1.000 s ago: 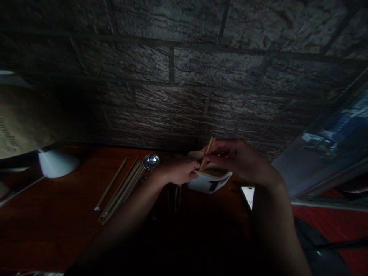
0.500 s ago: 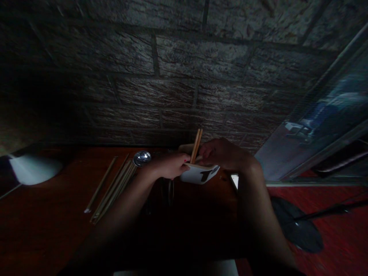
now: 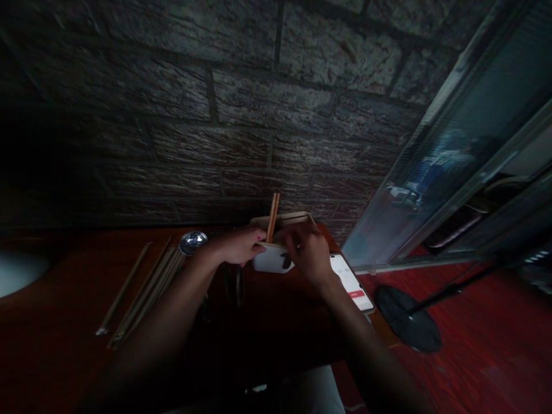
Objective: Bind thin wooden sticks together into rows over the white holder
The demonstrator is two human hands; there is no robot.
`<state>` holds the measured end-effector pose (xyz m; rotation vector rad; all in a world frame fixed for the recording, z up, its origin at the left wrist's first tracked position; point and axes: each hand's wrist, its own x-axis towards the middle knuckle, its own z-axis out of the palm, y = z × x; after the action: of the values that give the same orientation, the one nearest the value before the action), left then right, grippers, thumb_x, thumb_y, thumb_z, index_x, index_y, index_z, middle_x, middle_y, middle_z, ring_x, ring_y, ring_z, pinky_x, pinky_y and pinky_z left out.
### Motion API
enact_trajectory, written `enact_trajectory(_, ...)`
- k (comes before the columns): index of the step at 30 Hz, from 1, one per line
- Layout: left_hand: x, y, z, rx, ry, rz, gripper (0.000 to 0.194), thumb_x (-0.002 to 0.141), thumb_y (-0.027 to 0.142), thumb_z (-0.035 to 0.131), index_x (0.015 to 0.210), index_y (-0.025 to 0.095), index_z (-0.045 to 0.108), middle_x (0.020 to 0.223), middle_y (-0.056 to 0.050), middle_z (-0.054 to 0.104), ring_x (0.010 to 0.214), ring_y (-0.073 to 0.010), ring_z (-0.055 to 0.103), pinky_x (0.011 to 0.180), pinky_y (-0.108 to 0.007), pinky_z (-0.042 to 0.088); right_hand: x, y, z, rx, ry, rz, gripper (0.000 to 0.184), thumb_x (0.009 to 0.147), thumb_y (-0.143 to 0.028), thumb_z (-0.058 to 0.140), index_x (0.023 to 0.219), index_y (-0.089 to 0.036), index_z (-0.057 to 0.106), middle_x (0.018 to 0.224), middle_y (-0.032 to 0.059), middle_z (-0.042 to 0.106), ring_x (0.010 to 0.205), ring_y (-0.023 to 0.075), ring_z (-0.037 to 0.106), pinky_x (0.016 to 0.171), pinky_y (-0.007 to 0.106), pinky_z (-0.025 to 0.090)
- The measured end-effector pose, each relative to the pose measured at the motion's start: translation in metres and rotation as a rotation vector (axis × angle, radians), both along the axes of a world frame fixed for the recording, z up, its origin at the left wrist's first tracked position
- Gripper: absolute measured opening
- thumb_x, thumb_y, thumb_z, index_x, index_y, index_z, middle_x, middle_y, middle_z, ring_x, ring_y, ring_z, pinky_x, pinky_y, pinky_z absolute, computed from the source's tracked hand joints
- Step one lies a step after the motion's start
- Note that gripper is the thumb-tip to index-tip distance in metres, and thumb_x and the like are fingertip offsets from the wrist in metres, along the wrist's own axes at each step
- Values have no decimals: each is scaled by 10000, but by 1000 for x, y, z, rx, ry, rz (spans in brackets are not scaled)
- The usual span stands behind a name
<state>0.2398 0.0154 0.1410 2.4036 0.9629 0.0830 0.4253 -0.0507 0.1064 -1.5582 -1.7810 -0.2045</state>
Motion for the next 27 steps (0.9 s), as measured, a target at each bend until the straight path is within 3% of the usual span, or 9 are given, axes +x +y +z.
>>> enact_trajectory(5,0,-2,2,10,11,-10,182,874,260,472,713,190,519,429,46,486,382,-122,494,413,-208,290,1,24,-4,196,118,113,192,928,-259,518,929,-178,692,860,73,724,819,206,652,763,318,495)
enact_trajectory(9,3,-3,2,67,-7,-4,187,894,268,469,781,175,586,480,25,536,439,-136,542,438,-215,310,1,24,-18,265,148,218,153,926,-256,548,903,-180,678,817,60,708,805,205,636,753,334,487)
enact_trajectory(12,7,-4,1,216,-22,-18,171,891,236,489,864,159,640,725,-51,689,652,-172,643,554,-228,400,0,16,-24,234,128,289,131,916,-247,578,978,-188,678,902,63,721,871,216,636,800,363,477)
enact_trajectory(15,10,-3,-1,242,-30,-31,219,914,242,472,960,154,667,957,-99,729,840,-211,677,683,-261,459,-5,11,-27,213,129,297,132,904,-260,605,992,-198,682,932,64,724,904,229,634,823,386,466)
enact_trajectory(27,10,-3,-8,259,-28,-8,288,938,368,475,1012,172,673,1019,-99,731,912,-232,685,771,-300,490,-10,8,-28,207,208,281,134,916,-237,586,993,-197,688,924,62,714,907,230,623,820,393,459)
